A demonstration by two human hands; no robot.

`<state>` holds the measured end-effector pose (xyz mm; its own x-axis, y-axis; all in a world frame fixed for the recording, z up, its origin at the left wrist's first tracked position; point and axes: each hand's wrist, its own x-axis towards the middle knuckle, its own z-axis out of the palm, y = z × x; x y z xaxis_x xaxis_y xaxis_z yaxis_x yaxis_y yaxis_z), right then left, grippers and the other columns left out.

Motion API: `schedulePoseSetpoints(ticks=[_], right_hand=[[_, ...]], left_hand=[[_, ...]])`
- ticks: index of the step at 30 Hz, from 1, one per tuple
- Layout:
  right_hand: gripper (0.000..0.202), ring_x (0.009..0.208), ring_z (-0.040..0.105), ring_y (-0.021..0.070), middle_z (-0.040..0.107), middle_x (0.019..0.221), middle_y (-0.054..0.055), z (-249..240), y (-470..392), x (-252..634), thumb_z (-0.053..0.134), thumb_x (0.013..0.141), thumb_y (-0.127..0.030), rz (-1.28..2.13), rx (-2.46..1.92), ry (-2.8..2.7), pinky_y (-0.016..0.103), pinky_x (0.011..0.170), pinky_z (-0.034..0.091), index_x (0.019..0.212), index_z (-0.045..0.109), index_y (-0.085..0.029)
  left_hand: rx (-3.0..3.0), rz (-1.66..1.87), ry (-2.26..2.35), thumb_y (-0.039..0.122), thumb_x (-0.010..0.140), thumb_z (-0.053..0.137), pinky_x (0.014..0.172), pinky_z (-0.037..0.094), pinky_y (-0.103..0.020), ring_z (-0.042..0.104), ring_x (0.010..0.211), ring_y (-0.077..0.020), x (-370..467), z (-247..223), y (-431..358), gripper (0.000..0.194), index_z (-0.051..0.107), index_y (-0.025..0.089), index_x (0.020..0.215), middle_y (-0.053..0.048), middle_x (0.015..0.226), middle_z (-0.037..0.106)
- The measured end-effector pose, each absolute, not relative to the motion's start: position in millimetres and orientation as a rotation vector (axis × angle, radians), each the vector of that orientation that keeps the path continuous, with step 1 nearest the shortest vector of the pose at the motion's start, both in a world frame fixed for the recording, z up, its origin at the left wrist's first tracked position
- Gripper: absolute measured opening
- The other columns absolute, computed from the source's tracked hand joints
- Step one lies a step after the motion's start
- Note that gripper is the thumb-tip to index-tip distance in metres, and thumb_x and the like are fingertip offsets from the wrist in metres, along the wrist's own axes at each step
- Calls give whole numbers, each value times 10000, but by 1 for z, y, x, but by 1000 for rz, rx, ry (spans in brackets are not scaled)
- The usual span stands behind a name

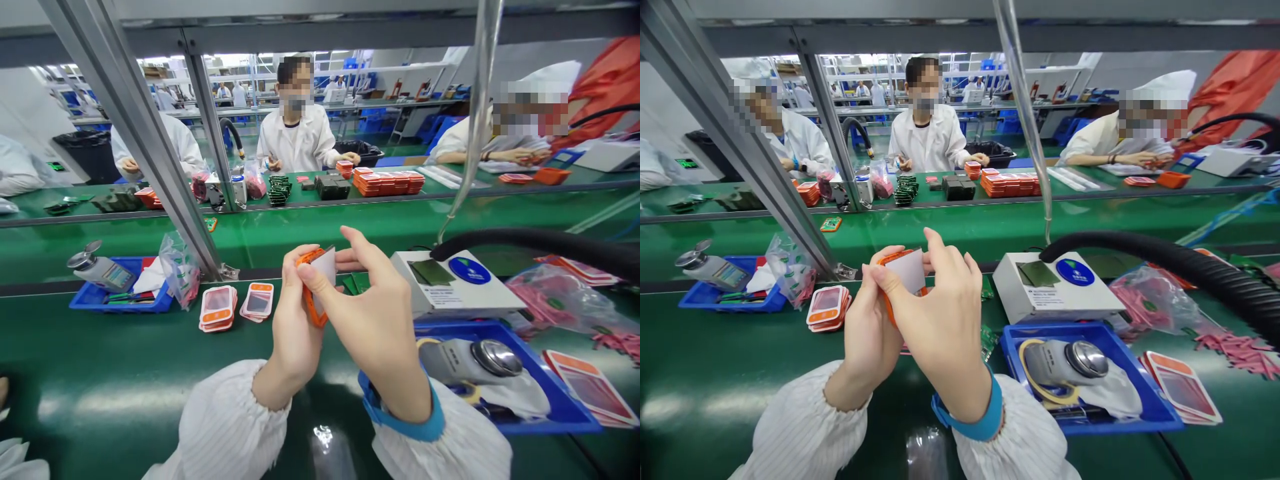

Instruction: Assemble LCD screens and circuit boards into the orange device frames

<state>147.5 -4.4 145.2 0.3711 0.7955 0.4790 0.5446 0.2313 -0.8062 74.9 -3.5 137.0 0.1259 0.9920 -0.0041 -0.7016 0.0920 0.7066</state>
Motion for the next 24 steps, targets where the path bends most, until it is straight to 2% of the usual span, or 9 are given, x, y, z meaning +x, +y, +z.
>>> schedulePoseSetpoints(ticks=[8,13,16,24], right_hand=[[622,834,663,246,697,897,48,146,-3,149,665,741,-568,361,-1455,-1340,574,948,435,1239,570,-209],[628,886,647,267,687,914,63,145,-3,147,618,768,-592,312,-1472,-1366,607,971,398,1251,564,-194],[625,889,640,263,683,916,67,143,-3,146,593,791,-595,254,-1485,-1409,624,1006,351,1257,559,-178],[605,944,632,283,668,951,72,139,-5,144,485,874,-583,126,-1552,-1520,657,1066,212,1333,485,-191]], left_hand=[[651,1352,591,413,973,330,659,435,-251,590,809,-154,73,134,-2,286,548,240,1040,-40,976,628],[600,1350,573,407,979,318,723,465,-255,614,854,-153,72,137,0,299,551,226,1030,-46,980,645],[579,1333,562,412,984,301,754,480,-268,628,861,-154,70,139,2,321,557,221,1023,-45,972,656],[577,1305,588,417,976,333,687,478,-275,639,793,-159,67,139,4,313,576,223,1008,-39,955,661]])
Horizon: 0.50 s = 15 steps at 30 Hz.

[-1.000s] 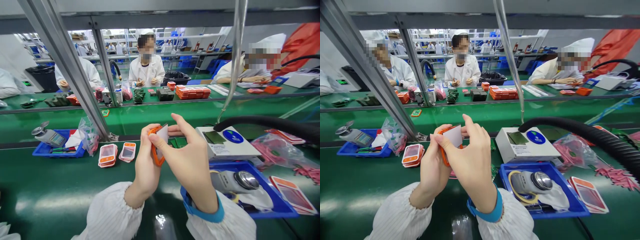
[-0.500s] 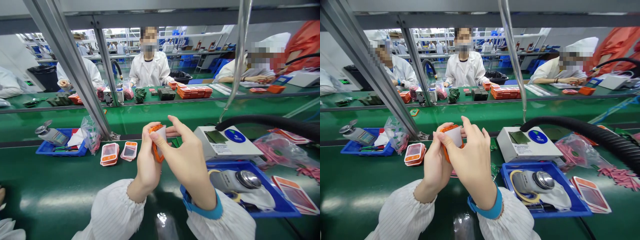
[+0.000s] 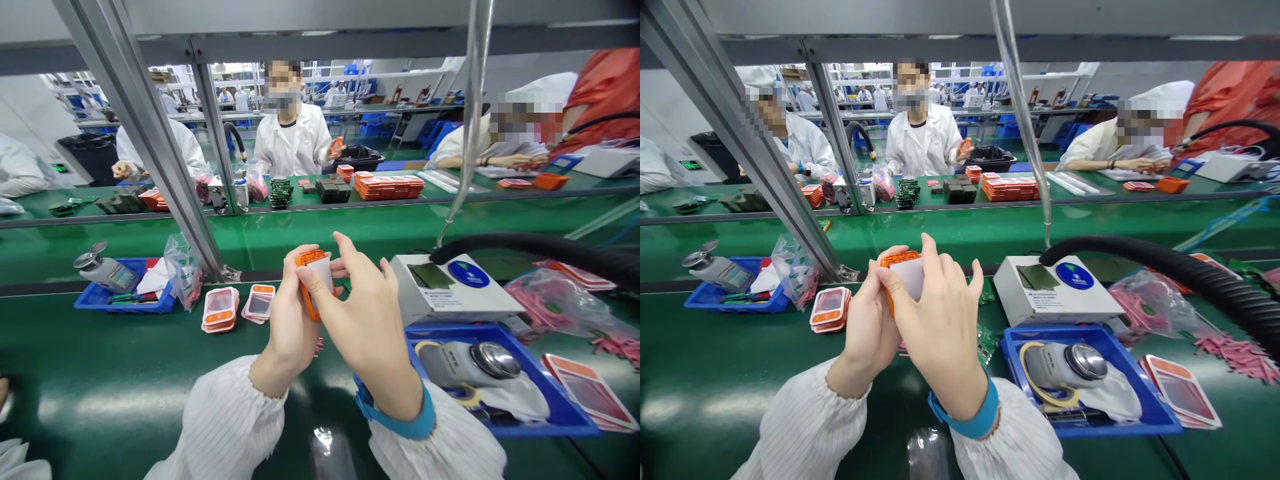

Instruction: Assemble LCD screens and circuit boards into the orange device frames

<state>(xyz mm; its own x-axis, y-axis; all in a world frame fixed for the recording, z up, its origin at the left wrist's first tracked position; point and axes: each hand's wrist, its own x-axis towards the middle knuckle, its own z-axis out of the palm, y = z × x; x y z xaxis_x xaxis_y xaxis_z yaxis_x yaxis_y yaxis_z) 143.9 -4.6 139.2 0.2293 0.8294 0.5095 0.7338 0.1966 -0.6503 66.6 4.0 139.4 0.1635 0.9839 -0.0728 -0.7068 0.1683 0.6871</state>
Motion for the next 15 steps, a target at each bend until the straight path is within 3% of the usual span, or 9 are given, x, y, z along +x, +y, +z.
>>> schedulePoseSetpoints(ticks=[4,9,15], right_hand=[[621,898,623,283,648,916,80,137,-9,140,405,919,-565,59,-1585,-1618,706,1048,185,1389,427,-160],[561,906,618,287,663,920,80,141,-22,143,382,943,-527,5,-1534,-1654,740,1040,156,1397,423,-199],[396,1075,627,195,671,1178,39,152,-30,160,450,966,-258,-21,-1124,-1722,570,1165,159,1362,443,-259]], left_hand=[[530,1307,605,413,975,332,759,496,-313,646,806,-164,63,144,8,318,583,220,1011,-43,973,655],[425,1163,534,421,972,303,859,495,-415,661,869,-216,50,149,15,361,589,208,1022,-68,972,670],[365,1048,494,442,961,321,768,507,-383,645,755,-197,39,153,16,386,603,188,1033,-65,926,667]])
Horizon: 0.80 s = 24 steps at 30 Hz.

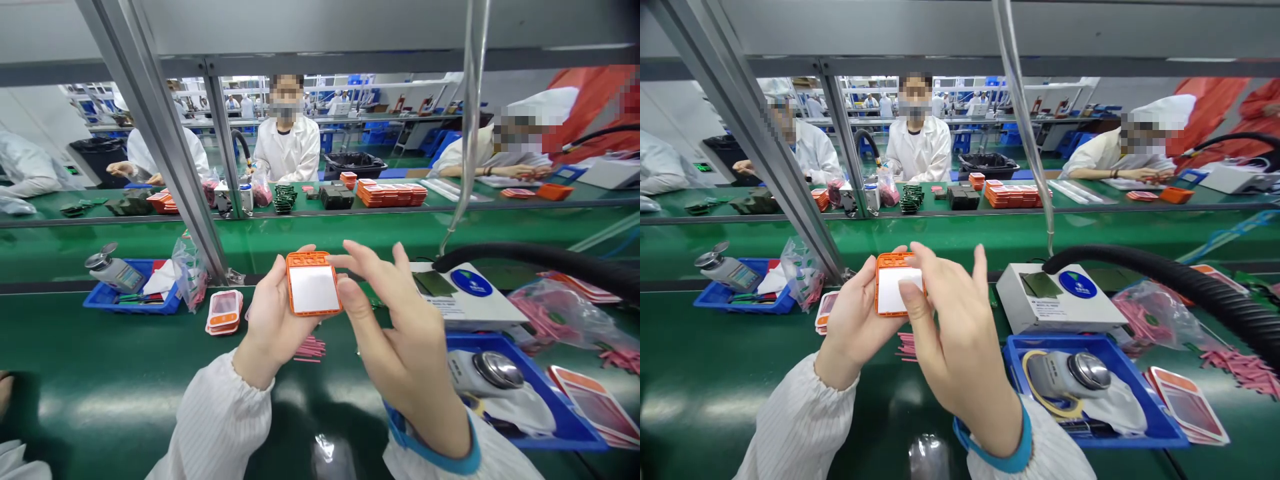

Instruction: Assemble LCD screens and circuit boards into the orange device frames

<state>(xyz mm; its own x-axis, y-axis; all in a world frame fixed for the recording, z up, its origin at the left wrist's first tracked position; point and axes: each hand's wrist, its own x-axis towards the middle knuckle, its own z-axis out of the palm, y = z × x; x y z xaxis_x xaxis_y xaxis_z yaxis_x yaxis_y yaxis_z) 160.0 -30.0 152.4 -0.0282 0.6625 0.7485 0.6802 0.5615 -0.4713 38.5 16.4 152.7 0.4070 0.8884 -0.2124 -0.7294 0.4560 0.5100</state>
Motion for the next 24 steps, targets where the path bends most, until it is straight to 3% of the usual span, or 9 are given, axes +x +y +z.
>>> schedulePoseSetpoints(ticks=[3,6,12,16,20,24], right_hand=[[397,1115,620,182,664,1217,36,152,-24,162,454,958,-195,-5,-977,-1880,557,1178,159,1351,452,-247],[376,1087,636,192,680,1192,38,149,-15,163,470,944,-171,-76,-941,-1884,592,1168,164,1314,493,-235],[291,859,680,188,735,956,-9,156,-25,178,547,891,-151,-241,-1032,-1691,599,1105,314,1140,615,-286],[201,790,669,170,727,879,-21,154,-44,184,544,889,-149,-151,-1057,-1806,530,1071,375,1005,650,-274],[146,761,617,149,671,804,-7,108,-49,169,534,894,-136,87,-1222,-2057,410,907,446,850,645,-221],[245,808,584,164,603,823,18,43,-45,151,508,900,-114,53,-1528,-2201,378,814,386,721,649,-203]], left_hand=[[362,1041,500,415,939,396,722,505,-326,616,686,-159,38,156,16,343,620,167,1015,-46,854,652],[415,1080,533,226,867,520,660,499,-277,606,639,-131,36,158,17,173,617,157,992,-30,821,659],[461,1166,639,46,808,490,801,545,-420,679,904,-243,16,159,28,346,542,131,1140,-135,1076,686],[420,1281,667,1,799,450,770,562,-389,680,915,-233,-3,167,33,397,527,125,1169,-163,1112,666],[348,1402,677,-16,813,402,699,581,-374,685,897,-237,-26,177,32,382,521,124,1148,-178,1109,648],[281,1522,625,-22,806,398,689,590,-364,679,917,-237,-50,183,28,345,529,128,1088,-173,1098,639]])
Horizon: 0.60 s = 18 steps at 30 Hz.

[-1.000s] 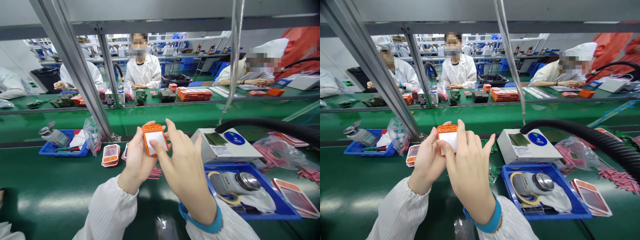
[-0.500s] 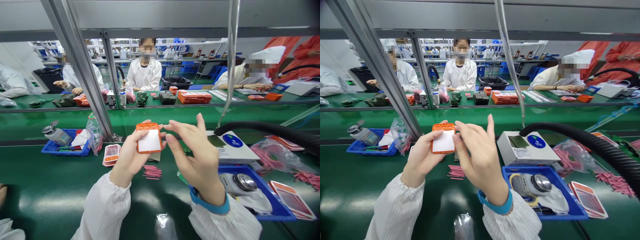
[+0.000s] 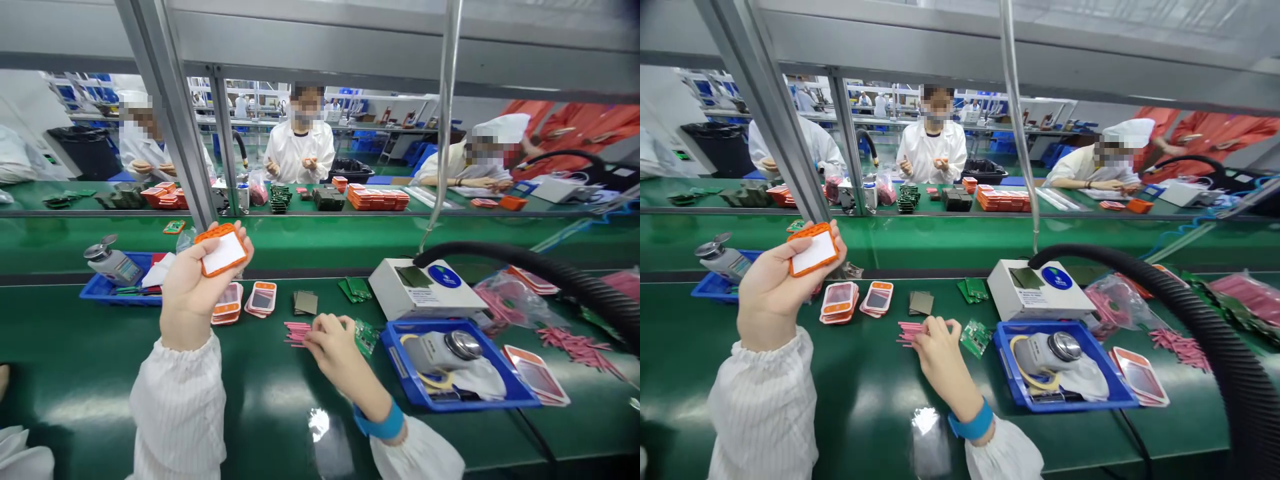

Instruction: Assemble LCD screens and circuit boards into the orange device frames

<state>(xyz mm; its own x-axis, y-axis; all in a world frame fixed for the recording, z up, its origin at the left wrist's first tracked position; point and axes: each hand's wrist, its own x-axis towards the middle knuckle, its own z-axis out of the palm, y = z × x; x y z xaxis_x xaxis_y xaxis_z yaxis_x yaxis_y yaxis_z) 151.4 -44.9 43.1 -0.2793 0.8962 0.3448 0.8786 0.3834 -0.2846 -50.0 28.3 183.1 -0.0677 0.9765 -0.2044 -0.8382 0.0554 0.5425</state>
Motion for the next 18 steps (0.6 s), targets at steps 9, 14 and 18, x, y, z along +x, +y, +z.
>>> schedulePoseSetpoints(ticks=[9,14,18], right_hand=[[275,717,603,200,582,738,12,-19,-49,150,462,891,-97,-154,-1459,-2137,391,753,387,704,628,-215],[289,660,642,198,607,705,-5,-19,-47,153,424,887,-89,-239,-1358,-2106,412,746,451,679,571,-227],[211,607,673,188,693,681,-23,29,-37,168,501,902,-262,-28,-1207,-2014,384,717,530,726,615,-241]], left_hand=[[201,1515,569,-18,788,388,642,577,-355,684,813,-220,-49,181,23,366,532,145,1082,-153,1025,657],[176,1390,539,-8,785,412,617,562,-345,683,767,-224,-33,176,20,373,517,142,1110,-148,966,667],[189,1337,546,-10,767,437,664,558,-364,685,785,-230,-20,175,10,416,489,121,1159,-163,994,673]])
